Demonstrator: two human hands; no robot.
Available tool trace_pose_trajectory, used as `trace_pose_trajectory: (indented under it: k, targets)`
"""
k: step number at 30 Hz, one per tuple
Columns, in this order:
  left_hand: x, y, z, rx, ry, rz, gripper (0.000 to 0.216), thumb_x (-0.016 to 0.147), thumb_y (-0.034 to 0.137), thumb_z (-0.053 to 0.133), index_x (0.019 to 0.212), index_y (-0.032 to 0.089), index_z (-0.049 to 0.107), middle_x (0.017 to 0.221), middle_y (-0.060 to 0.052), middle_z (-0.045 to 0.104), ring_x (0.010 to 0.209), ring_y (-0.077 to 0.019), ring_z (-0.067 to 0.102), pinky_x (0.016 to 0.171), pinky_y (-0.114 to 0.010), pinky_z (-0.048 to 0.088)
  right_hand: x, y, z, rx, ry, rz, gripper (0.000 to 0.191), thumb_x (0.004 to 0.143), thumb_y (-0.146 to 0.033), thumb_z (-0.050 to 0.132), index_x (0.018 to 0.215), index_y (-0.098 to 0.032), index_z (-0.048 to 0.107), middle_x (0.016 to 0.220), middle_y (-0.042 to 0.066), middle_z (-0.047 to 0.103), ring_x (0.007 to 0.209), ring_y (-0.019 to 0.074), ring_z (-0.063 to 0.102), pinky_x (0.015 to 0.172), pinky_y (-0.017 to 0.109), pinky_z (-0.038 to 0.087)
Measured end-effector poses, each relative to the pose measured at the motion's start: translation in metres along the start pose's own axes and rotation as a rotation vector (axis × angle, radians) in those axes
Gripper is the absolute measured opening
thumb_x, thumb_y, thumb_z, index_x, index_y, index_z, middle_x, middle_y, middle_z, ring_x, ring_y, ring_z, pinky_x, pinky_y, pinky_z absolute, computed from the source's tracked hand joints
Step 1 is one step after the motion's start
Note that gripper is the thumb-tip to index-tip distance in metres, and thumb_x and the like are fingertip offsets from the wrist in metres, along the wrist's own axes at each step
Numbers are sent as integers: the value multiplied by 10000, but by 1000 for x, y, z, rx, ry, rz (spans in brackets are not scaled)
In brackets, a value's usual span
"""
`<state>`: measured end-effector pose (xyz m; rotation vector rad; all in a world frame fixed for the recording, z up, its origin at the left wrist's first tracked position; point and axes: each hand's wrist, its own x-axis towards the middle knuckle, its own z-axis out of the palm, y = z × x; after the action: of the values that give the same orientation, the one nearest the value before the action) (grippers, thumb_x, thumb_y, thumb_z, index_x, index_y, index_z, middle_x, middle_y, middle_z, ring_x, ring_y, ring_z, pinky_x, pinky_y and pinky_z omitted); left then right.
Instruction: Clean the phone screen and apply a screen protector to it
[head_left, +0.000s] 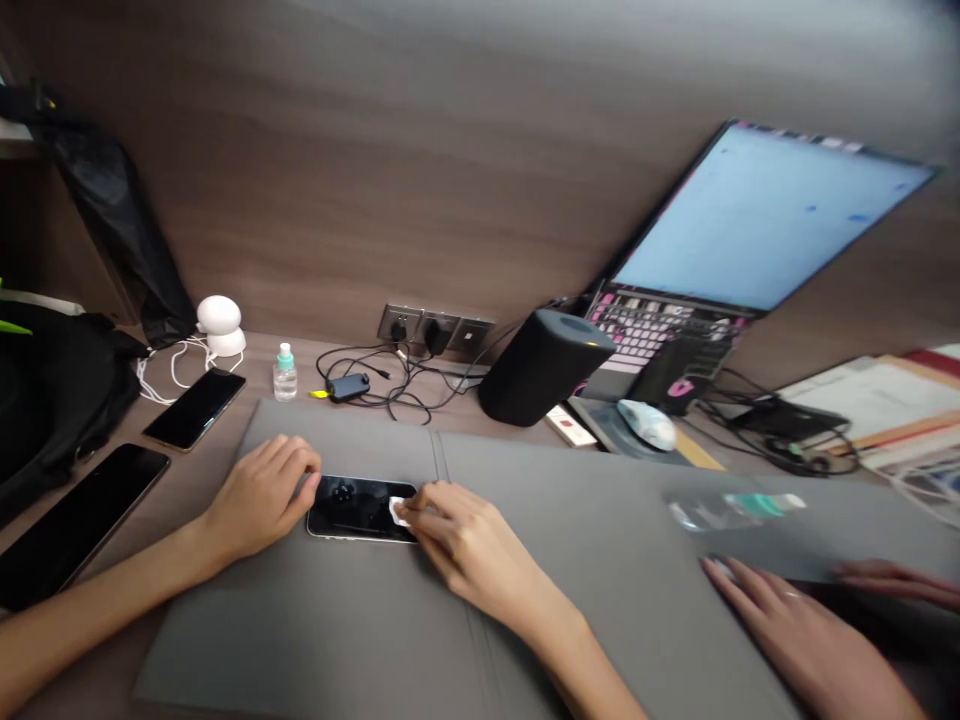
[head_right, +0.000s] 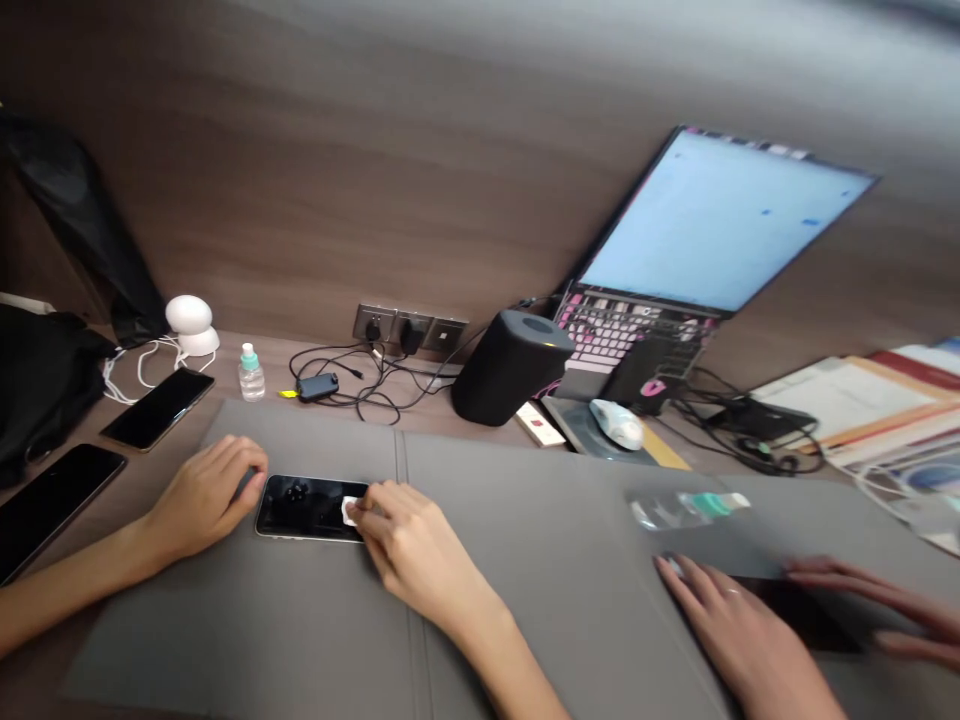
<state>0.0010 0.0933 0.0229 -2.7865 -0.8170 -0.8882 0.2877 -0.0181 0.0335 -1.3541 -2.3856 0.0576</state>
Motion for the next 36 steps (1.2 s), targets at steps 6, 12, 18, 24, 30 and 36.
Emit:
trace_pose_trajectory:
  k: [6,12,18,24,30,36]
  targets:
    - [-4,-2,8,-11,-134,-172,269,1045,268,396,830,232,552,742,-12,629,683,-194,609,646,-325,424,-18,-22,8,-9,8,33,305,1067,-104,440,1267,-181,656,990,90,675,862,213,598,775,345,491]
    - [-8,-5,10,-1,-240,-263,260,1005,283,390,809,240,556,666,-16,629,652,-214,646,601,-306,385,8,-11,12,-71,-3,120,291,1092,-183,450,1220,-194,711,1023,97,693,924,209,655,833,344,535]
    - [-8,-14,12,27,-267,-264,307,992,318,325,825,244,572,669,-31,646,610,-242,651,573,-316,342,17,-8,13,-9,5,191,335,1091,-248,472,1337,-181,690,1188,102,696,1097,214,657,1007,354,522]
    - [-9,-25,24,33,-250,-232,420,986,362,217,844,241,593,678,-67,647,630,-285,686,567,-347,330,-19,-41,13,-63,9,213,410,1073,-270,484,1463,-209,594,1311,105,673,1154,226,634,1046,359,501]
    - [-3,-22,14,38,-317,-249,435,992,384,197,843,232,576,691,-71,657,628,-288,703,565,-354,340,-9,-42,13,-160,3,209,397,1090,-324,471,1438,-194,611,1261,106,682,1086,223,641,1006,339,502]
    - [-3,-28,15,70,-329,-233,481,1017,357,188,898,224,634,734,-90,692,665,-317,731,582,-378,428,29,-23,22,-159,42,219,367,1106,-345,462,1378,-196,658,1192,86,692,1057,205,641,1005,315,500]
